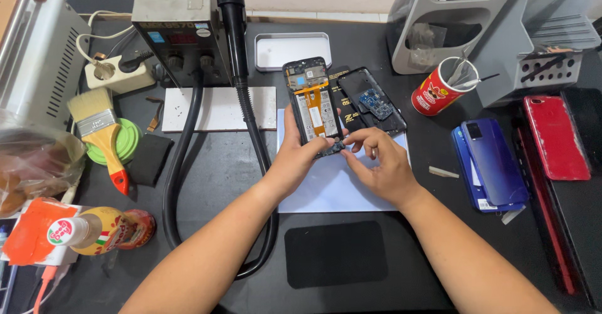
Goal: The person uses a heat gun to warm the edges of a smartphone, then uses a metal tool and a plastic card to pry and separate the screen from the frame. The person handles the phone and tools directly without visible protective gear.
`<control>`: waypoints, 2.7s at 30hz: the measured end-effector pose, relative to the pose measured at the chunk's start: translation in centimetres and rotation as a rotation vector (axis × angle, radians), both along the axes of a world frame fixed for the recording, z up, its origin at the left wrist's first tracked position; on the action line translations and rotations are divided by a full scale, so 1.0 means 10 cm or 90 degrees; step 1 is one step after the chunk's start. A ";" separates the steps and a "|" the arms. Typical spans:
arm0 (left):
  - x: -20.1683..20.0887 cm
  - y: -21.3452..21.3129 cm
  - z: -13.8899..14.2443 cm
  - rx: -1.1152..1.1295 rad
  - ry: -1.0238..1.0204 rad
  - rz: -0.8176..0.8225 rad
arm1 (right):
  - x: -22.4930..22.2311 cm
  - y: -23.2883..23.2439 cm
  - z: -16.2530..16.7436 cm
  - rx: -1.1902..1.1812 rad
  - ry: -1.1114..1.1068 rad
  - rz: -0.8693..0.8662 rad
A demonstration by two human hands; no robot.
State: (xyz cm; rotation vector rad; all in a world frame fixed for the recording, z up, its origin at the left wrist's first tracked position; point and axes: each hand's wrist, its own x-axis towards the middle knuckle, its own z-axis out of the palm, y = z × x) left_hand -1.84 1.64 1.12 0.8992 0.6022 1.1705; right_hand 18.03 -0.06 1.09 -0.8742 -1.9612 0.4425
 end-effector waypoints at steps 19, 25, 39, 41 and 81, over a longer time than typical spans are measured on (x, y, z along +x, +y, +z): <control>0.01 0.05 0.07 -0.101 -0.032 0.045 | 0.35 0.22 0.03 0.123 -0.063 -0.353; -0.01 0.05 0.07 -0.072 -0.035 0.032 | 0.28 0.15 -0.04 0.036 0.024 -0.307; -0.04 -0.01 -0.04 -0.070 0.113 -0.168 | 0.26 0.17 -0.18 -0.261 0.510 -0.022; -0.03 -0.03 -0.07 -0.043 0.132 -0.189 | 0.30 0.19 -0.24 -0.333 0.571 0.027; -0.12 0.02 0.12 -0.012 -0.155 0.043 | 0.07 0.02 0.25 -0.024 -0.260 -0.136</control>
